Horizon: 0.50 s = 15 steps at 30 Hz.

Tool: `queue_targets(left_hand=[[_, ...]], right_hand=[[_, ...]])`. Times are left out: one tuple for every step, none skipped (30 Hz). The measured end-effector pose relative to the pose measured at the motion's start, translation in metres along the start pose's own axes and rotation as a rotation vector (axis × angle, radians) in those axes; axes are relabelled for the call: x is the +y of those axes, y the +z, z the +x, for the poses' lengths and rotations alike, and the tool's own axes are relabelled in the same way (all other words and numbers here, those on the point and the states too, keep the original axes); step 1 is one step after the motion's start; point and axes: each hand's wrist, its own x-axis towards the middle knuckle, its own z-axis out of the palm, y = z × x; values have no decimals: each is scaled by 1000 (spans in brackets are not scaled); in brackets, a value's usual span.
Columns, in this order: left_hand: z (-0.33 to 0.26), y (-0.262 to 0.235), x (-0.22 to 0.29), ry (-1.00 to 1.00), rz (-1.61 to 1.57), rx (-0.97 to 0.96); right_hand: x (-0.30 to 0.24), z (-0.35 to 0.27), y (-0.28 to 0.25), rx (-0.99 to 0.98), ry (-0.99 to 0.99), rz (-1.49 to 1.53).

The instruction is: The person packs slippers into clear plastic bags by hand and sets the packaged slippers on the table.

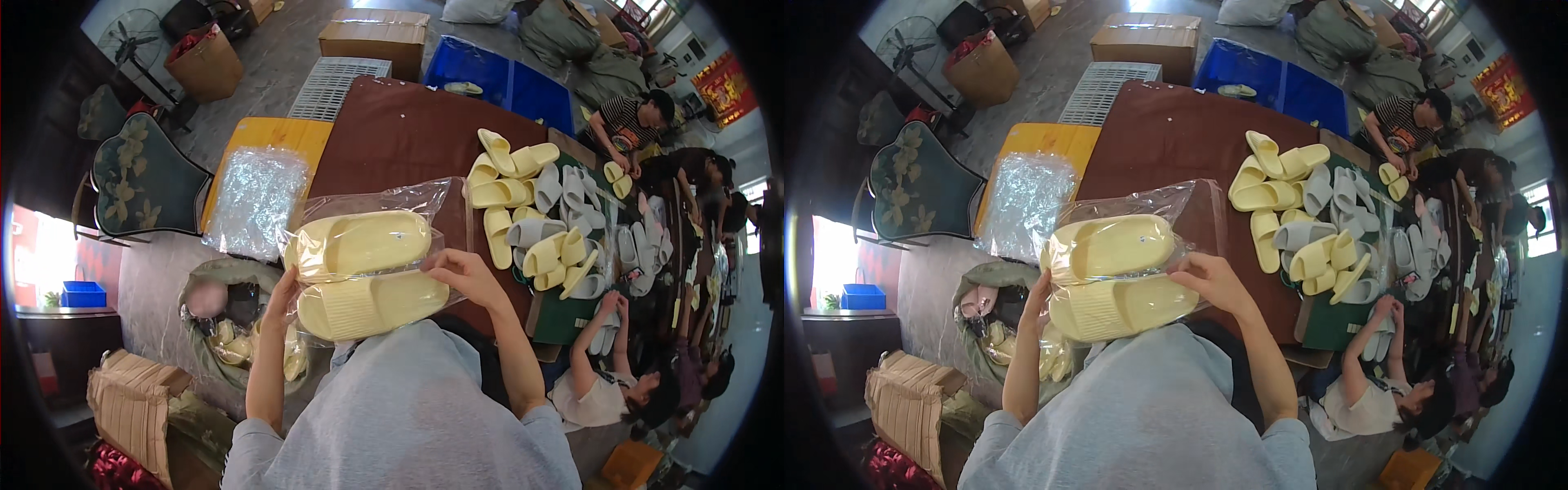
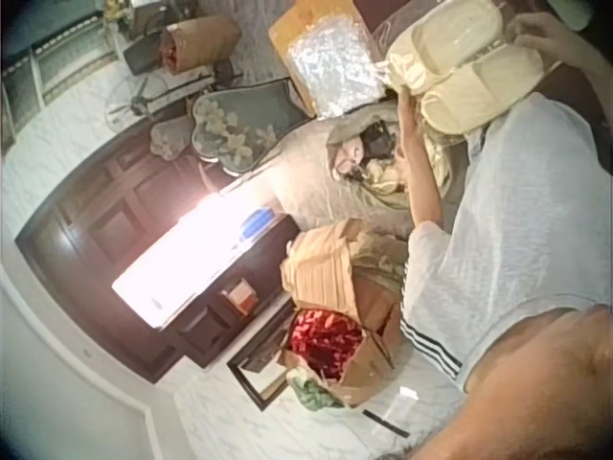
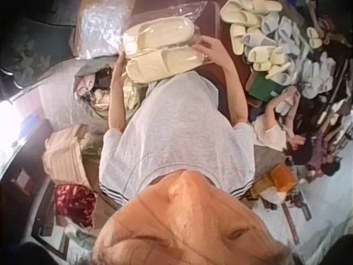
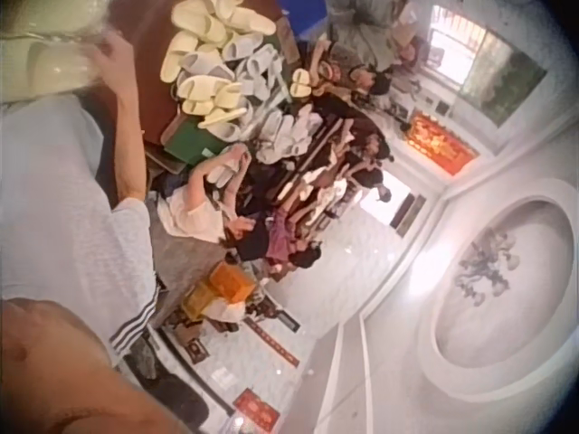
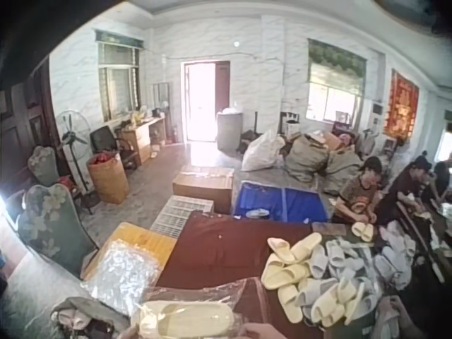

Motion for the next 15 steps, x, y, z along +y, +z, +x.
queue_targets(left_hand=[[15, -26, -12, -10, -87, -201], [35, -45, -27, -10, -77, -245], [50, -55, -39, -19, -66, -294], [55, -51, -45, -75, -101, -387], [62, -49, -53, -94, -81, -370], [67, -45, -59, -112, -57, -358], [69, -41, -64, -111, -75, -389], [73, -43, -68, -115, -77, -392], [78, -43, -71, -144, -104, -400], [81, -45, -75, -170, -133, -406], [83, -49, -76, -172, -140, -407], [80, -37, -70, -190, -150, -423], [77, -30, -64, -198, -165, -431], [77, -30, -63, -211, -172, -429], [76, -24, -59, -211, -175, -432]], right_hand=[[-5, -5, 4, 28, -42, 37], [-7, -10, 6, 19, -41, 35], [-6, -17, 6, -23, -31, 218], [-11, -22, 8, -62, -20, 405], [-20, -30, 10, -108, -3, 376], [-15, -32, 7, -211, -38, 381], [-13, -33, 3, -316, -72, 386], [-11, -38, 1, -334, -50, 432], [-12, -41, -1, -330, -44, 430], [-14, -42, -5, -293, 58, 437], [-16, -42, -7, -256, 159, 442], [-17, -41, -12, -186, 221, 304], [-17, -37, -14, -189, 225, 303], [-14, -31, -16, -143, -3, -114], [-12, -27, -17, -87, -234, -530]])
